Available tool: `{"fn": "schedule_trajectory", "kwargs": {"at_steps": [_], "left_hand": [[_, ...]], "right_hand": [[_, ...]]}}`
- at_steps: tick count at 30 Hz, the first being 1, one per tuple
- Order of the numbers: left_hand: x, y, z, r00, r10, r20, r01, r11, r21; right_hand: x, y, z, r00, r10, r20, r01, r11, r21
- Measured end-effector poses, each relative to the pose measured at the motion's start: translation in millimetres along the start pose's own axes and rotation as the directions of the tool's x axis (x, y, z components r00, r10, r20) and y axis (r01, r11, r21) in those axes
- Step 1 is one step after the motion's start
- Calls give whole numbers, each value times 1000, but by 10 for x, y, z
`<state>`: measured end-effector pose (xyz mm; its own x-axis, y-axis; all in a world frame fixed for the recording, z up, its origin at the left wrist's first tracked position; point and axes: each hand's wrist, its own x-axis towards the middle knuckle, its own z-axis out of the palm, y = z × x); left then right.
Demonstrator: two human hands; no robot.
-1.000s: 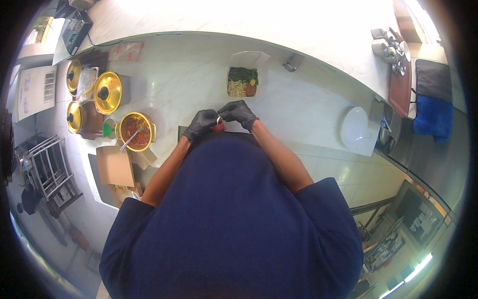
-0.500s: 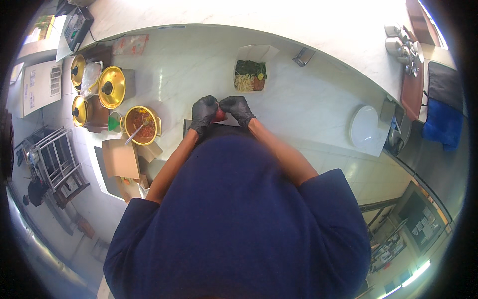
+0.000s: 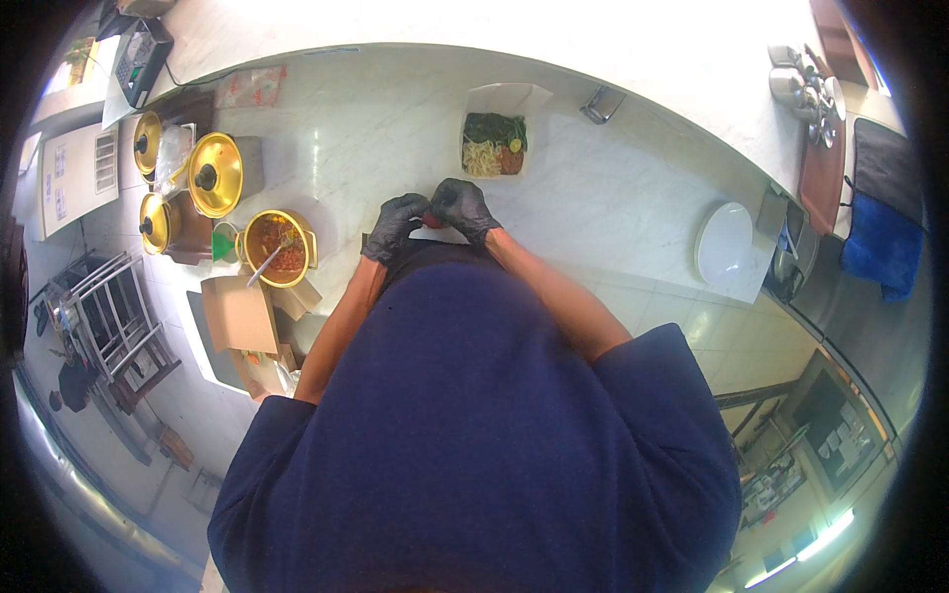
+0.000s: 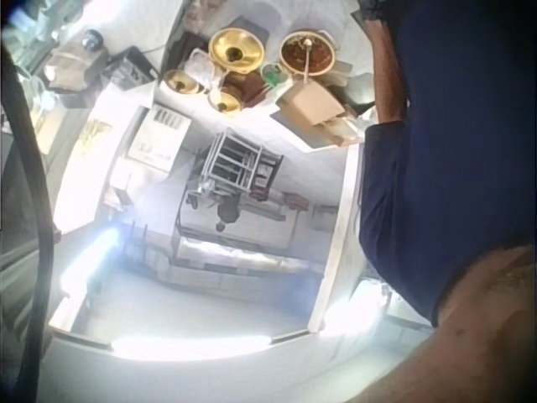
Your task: The person assembles a food order in a white takeout container. They add a brown sauce from a metal container using a spoon, then scoop a red sauce from a large pot into a small plastic bag using a ladle. The person seals the bag and places it into the container before closing the lid.
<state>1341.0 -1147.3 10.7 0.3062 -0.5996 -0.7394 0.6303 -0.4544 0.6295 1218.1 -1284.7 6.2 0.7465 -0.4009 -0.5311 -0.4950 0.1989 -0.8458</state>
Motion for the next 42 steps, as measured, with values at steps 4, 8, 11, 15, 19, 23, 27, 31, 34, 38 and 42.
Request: {"fn": "schedule_trajectory", "kwargs": {"at_steps": [4,8,11,15,19,23,27,31,34,38,42], "left_hand": [[-20,46,31,993,-110,-33,110,994,-5],[10,7,-8,994,-102,-38,100,993,-57],[1,-6,-9,994,-96,-50,93,993,-71],[48,-76,-61,999,-27,25,29,996,-81],[14,-36,0,991,130,29,-131,991,15],[59,-69,9,950,307,58,-312,928,201],[87,-80,12,959,273,75,-283,906,316],[30,-59,78,946,320,43,-315,886,340],[27,-73,93,924,381,33,-357,828,432],[51,-112,93,908,420,-7,-349,764,543],[48,-88,139,893,449,-35,-317,681,660]], "right_hand": [[-103,-65,76,980,-125,-153,111,989,-100],[-51,86,100,971,-153,-184,171,982,84],[-9,114,28,971,-207,-121,194,975,-111],[-15,45,38,968,-231,-100,215,965,-150],[26,0,12,969,-236,-68,222,960,-170],[32,-92,-59,987,-155,46,160,977,-143],[34,-31,-165,990,-10,139,-8,992,125],[46,1,-162,996,-2,88,-15,981,194],[92,118,-120,994,-103,19,102,992,80],[23,-11,-35,991,-134,-16,130,981,-146],[-22,-69,23,983,-177,-54,152,941,-303]]}}
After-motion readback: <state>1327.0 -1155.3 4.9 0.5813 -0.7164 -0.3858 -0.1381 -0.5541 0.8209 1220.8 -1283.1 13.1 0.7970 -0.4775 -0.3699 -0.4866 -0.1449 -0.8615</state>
